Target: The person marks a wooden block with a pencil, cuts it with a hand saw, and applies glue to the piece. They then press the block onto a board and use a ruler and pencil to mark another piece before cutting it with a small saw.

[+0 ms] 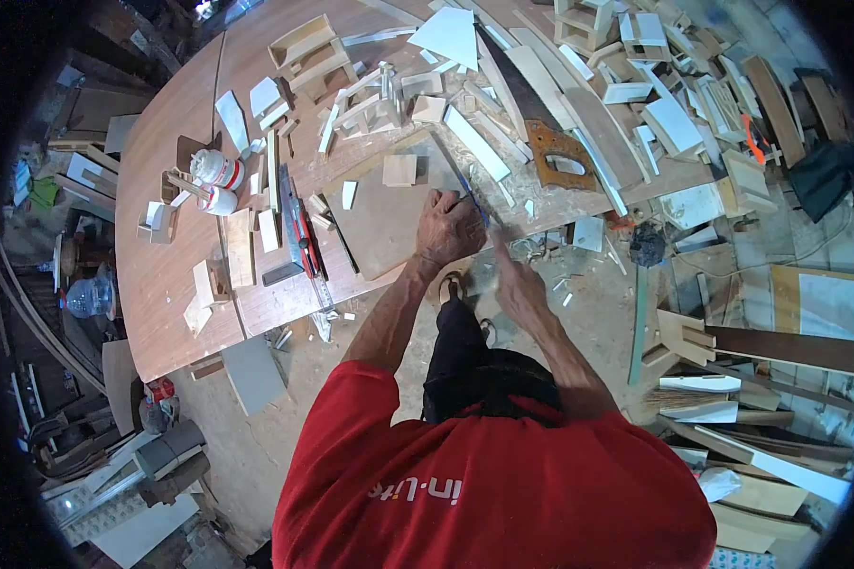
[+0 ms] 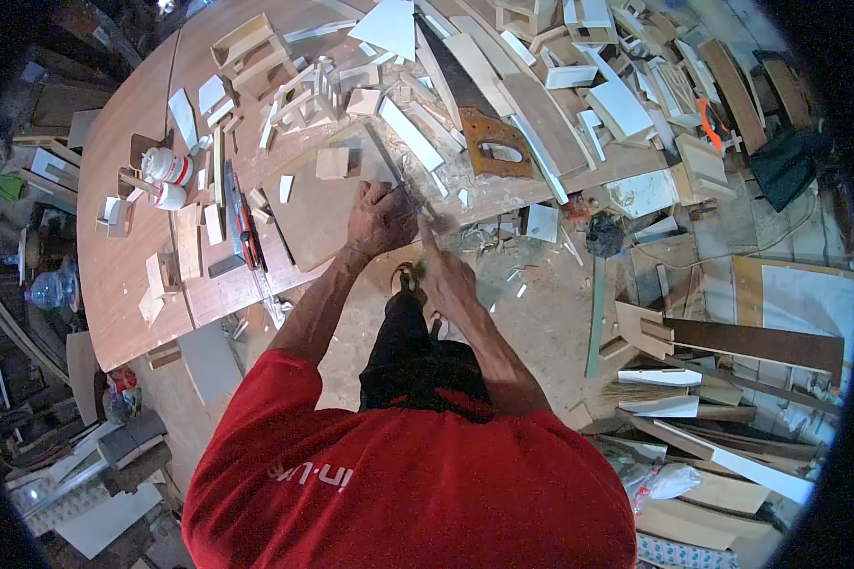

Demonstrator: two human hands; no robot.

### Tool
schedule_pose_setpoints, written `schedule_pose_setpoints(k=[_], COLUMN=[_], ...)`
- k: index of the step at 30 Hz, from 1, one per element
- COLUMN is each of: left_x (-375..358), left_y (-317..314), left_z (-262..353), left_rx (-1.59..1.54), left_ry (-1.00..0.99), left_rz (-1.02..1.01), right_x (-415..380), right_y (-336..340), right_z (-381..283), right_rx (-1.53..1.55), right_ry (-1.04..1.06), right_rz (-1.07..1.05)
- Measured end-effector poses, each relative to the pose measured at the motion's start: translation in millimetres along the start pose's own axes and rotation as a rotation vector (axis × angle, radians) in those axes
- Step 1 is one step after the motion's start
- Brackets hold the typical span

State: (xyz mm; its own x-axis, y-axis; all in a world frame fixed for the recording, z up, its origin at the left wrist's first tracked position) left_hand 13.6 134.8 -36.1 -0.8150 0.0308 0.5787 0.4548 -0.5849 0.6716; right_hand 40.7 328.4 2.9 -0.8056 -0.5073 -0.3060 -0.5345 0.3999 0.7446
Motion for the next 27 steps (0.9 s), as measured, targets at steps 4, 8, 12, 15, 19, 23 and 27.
schedule_pose_setpoints(k=[4,8,12,15,19,23,27], left_x=[0.4,-0.2,-2.5,-3.7,-2.2,1.3,2.1], left_y=[1.6,3.9,-0.8,-0.7,3.7,5.4,7.6], left_z=[2.5,3.5,-2.7,-3.1,1.8,4.5,8.6], left_rx=[0.02,-0.031,-0.01,-0.003,-0.029,0.012,0.005], left_ry=[-0.039,-0.012,-0.013,-0.022,-0.005,-0.002,-0.014], left_rz=[0.016,0.04,-0.014,-0.008,-0.014,-0.036,-0.014], right_x=[5.7,-23.8,9.8,3.6,-28.1,11.4,7.8], right_y=[-10.7,-16.9,-7.7,-13.4,9.8,6.3,13.9], right_z=[4.6,20.6,5.4,8.1,-0.7,-9.5,-14.6], right_rx=[0.049,0.083,-0.038,0.011,-0.039,-0.023,0.0], right_ry=[0.114,0.139,0.055,0.117,0.014,0.073,0.083], right_rz=[0.065,0.123,-0.001,0.072,-0.008,0.024,0.047])
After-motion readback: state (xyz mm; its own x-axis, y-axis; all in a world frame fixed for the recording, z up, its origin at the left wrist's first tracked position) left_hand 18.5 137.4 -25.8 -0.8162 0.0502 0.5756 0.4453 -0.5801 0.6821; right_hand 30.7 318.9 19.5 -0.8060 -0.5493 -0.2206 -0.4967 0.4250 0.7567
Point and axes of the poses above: each hand's wrist, its own x-axis towards the middle knuckle, its own y-axis out of the back of the hand, z = x × y, the point moved 1 cm from there along x, towards the middle knuckle, and after that the axes turned 4 degrees about -y, right-handed, at the moved point
